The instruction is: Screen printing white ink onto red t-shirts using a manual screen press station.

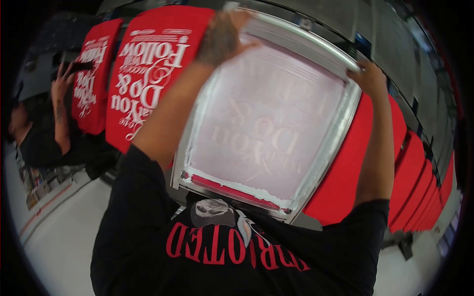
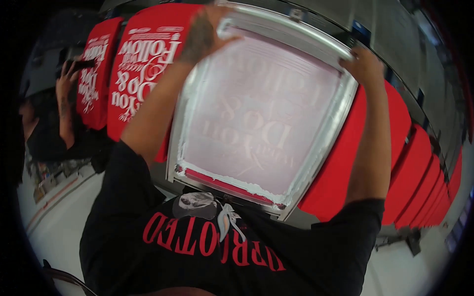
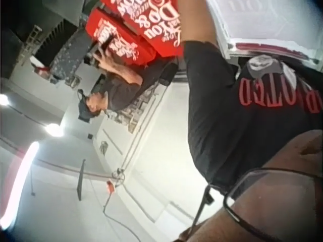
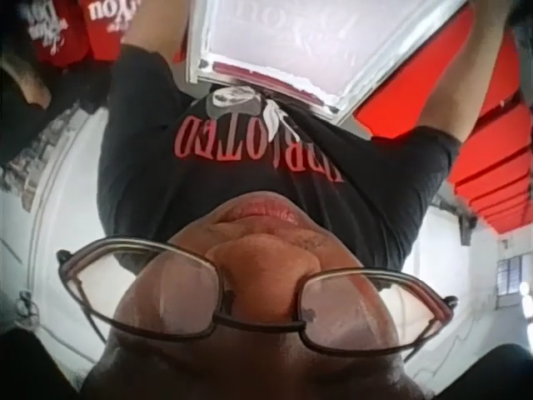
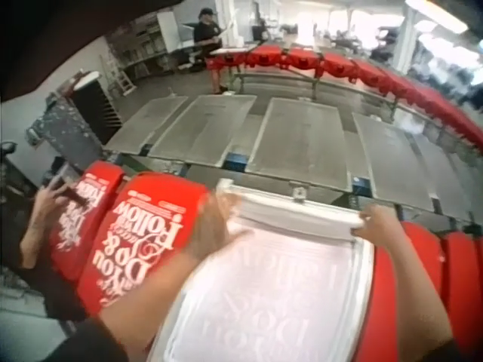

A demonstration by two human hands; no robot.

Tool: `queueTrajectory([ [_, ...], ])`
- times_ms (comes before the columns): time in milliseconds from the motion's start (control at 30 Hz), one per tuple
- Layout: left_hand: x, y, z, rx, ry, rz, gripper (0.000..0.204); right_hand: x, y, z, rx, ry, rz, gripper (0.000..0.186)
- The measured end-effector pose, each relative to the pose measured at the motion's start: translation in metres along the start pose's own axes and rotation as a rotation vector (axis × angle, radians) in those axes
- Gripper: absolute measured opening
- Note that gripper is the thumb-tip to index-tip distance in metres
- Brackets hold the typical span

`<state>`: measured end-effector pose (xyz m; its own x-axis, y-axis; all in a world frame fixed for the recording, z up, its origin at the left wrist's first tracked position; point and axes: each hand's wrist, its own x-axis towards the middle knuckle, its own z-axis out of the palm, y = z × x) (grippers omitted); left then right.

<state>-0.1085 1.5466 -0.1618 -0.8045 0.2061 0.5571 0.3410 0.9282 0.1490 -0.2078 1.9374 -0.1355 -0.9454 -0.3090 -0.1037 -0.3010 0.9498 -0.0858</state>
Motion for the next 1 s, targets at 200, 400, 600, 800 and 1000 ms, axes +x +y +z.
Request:
queueTrajectory([
  [200, -0.251, 0.143, -0.105, -1.099, -1.174, -0.547, 0.022, 0.010, 0.015, 0.020, 0.433, -0.381, -0.254, 0.045],
  [400, -0.373, 0.221, -0.171, -1.023, -1.504, -0.886, 0.051, 0.041, -0.041, -0.006, 0.203, -0.021, -0.342, 0.046],
  [600, -0.391, 0.244, -0.163, -1.132, -1.250, -0.873, 0.043, 0.057, -0.075, 0.003, 0.112, -0.232, -0.332, 0.041],
  [800, -0.419, 0.258, -0.150, -1.198, -0.930, -0.839, 0.039, -0.035, -0.110, 0.023, 0.155, -0.123, -0.307, 0.034],
  [1000, -0.420, 0.256, -0.148, -1.112, -0.790, -0.646, 0.035, -0.206, -0.158, 0.037, 0.194, -0.222, -0.252, 0.034],
])
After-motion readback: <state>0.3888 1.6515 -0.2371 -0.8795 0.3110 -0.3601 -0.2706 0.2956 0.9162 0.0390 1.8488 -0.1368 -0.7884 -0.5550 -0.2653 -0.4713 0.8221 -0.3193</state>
